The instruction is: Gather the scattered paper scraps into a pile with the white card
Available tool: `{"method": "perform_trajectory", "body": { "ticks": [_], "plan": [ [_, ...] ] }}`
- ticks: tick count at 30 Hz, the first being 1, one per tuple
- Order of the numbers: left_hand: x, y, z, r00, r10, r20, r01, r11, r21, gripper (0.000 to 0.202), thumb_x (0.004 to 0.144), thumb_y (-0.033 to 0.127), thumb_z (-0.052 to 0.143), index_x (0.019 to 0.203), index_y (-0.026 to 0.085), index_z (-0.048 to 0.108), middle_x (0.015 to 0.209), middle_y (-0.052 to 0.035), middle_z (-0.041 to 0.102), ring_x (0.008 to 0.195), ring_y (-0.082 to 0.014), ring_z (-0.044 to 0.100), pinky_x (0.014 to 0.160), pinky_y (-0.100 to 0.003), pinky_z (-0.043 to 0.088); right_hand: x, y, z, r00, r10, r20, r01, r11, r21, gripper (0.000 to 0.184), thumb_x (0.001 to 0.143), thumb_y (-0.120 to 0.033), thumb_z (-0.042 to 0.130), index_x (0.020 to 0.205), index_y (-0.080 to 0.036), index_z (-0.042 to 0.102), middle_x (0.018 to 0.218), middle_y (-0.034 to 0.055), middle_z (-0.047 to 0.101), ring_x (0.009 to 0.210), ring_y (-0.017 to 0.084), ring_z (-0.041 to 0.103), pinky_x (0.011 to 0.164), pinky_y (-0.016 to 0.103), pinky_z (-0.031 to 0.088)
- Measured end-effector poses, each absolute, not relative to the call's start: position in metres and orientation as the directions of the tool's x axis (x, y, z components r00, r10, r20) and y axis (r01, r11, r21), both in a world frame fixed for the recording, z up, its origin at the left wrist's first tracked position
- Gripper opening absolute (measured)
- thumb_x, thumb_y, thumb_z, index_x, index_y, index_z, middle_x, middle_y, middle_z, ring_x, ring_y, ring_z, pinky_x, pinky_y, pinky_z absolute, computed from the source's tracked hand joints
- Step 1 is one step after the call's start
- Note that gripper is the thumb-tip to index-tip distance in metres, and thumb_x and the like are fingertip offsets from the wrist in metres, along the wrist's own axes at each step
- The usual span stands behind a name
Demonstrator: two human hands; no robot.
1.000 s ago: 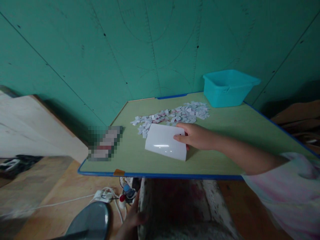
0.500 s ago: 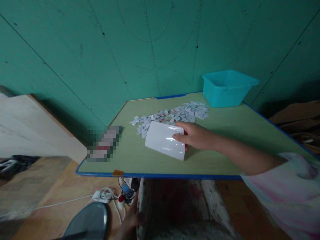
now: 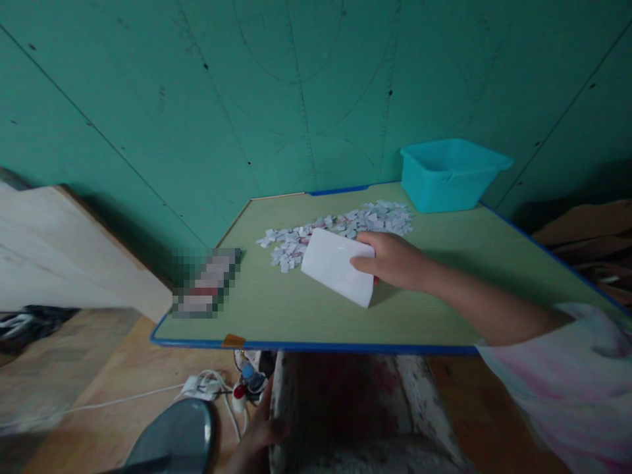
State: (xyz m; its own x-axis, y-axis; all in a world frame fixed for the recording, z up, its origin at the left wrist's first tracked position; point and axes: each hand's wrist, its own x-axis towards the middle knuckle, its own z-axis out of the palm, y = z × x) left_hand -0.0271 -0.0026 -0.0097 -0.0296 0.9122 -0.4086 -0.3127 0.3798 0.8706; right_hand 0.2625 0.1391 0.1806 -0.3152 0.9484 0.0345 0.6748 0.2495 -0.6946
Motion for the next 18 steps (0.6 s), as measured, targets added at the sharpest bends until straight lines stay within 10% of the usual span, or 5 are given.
{"method": "perform_trajectory", "body": {
  "ticks": [18],
  "plan": [
    [-0.015, -0.012, 0.013, 0.001, 0.876, -0.483, -0.358, 0.451, 0.818, 0.030, 0.041, 0.026, 0.076, 0.069, 0.028, 0.066, 0.057, -0.0005, 0.070, 0.104, -0.0335, 0.059, 0.086, -0.038, 0.048, 0.262, 0.137, 0.183, -0.299, 0.943, 0.149, 0.748, 0.328, -0.577, 0.008, 0.073, -0.025, 0.045, 0.069, -0.018, 0.046, 0.065, 0.0019, 0.056, 0.058, 0.012, 0.049, 0.050, 0.024, 0.028]
  ]
}}
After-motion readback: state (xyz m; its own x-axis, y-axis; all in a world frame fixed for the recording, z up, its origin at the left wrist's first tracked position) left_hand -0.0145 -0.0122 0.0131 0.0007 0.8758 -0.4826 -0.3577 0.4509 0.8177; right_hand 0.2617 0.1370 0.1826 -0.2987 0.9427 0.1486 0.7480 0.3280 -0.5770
